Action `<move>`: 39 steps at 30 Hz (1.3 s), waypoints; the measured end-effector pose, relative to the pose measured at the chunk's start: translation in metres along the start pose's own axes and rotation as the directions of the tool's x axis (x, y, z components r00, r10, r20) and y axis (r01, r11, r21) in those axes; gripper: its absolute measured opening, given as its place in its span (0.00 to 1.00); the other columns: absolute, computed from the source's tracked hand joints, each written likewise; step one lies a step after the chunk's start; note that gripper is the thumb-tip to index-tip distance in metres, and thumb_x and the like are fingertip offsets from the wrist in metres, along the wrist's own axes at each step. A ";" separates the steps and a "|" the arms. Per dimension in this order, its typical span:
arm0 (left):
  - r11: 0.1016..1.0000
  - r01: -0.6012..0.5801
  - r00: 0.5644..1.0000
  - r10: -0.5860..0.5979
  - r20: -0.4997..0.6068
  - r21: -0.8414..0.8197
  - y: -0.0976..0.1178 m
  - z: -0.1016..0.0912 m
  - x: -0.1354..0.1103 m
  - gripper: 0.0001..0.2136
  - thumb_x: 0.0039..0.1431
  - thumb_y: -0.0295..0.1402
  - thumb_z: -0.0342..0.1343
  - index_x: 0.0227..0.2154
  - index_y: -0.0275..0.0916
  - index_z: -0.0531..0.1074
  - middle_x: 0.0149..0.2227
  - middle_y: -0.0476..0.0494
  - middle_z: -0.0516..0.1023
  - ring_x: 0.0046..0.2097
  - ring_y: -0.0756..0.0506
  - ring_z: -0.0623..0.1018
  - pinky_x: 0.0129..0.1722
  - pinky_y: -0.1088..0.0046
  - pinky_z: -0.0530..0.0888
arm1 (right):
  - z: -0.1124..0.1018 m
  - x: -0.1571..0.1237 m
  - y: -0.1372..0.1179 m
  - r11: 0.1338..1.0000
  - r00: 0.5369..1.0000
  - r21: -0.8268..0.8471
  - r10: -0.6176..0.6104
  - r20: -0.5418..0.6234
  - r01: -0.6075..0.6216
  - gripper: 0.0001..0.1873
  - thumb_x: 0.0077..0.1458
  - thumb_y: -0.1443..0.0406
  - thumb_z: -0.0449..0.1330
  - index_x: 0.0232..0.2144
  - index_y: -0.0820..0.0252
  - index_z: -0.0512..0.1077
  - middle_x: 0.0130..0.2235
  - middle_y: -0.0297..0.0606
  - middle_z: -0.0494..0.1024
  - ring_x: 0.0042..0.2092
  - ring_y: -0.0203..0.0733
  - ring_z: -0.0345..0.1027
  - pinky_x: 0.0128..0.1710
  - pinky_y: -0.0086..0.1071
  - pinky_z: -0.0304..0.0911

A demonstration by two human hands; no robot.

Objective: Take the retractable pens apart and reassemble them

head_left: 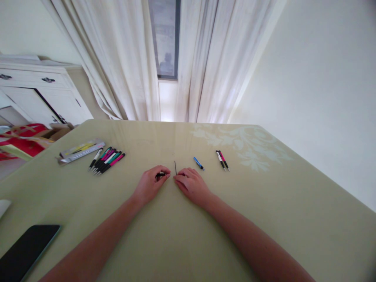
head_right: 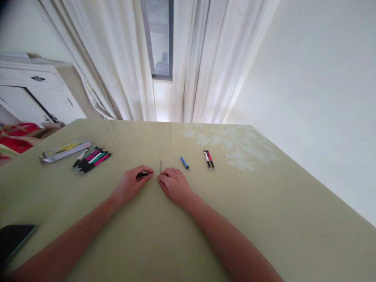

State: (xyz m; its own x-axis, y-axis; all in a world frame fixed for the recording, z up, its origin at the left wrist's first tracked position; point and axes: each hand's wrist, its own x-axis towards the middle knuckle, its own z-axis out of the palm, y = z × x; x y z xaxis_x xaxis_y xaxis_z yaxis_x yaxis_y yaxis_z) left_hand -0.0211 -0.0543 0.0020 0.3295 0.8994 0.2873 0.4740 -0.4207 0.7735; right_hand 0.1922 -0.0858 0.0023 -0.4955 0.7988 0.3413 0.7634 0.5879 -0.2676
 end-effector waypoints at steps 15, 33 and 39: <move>0.995 -0.059 0.989 0.070 0.131 -0.086 0.005 -0.004 -0.003 0.10 0.63 0.40 0.58 0.38 0.42 0.81 0.35 0.45 0.83 0.33 0.47 0.77 0.34 0.72 0.73 | -0.003 -0.001 -0.002 0.997 0.995 0.069 -0.011 -0.103 0.018 0.10 0.69 0.60 0.56 0.42 0.57 0.75 0.40 0.41 0.79 0.43 0.44 0.70 0.48 0.36 0.62; 0.993 -0.111 0.990 0.108 0.090 0.029 0.003 0.001 0.000 0.13 0.71 0.40 0.48 0.41 0.41 0.77 0.40 0.44 0.81 0.44 0.45 0.79 0.46 0.68 0.74 | 0.000 0.004 0.003 0.918 0.912 0.003 0.395 -0.109 -0.397 0.06 0.62 0.62 0.60 0.35 0.58 0.72 0.39 0.41 0.76 0.41 0.45 0.71 0.44 0.37 0.61; 0.988 -0.141 0.990 0.139 0.034 0.070 -0.001 0.001 -0.001 0.12 0.70 0.37 0.50 0.49 0.41 0.75 0.43 0.43 0.77 0.44 0.45 0.77 0.46 0.67 0.75 | 0.001 0.003 0.005 0.918 0.909 0.034 0.396 -0.131 -0.395 0.05 0.62 0.62 0.61 0.36 0.58 0.72 0.39 0.41 0.76 0.42 0.45 0.70 0.45 0.37 0.63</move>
State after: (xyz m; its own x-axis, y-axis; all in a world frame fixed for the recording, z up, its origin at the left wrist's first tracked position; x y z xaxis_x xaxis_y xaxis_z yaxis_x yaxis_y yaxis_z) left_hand -0.0209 -0.0544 0.0001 0.4199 0.8277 0.3724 0.4786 -0.5506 0.6840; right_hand 0.1939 -0.0808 0.0006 -0.0935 0.9421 0.3220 0.8825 0.2281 -0.4112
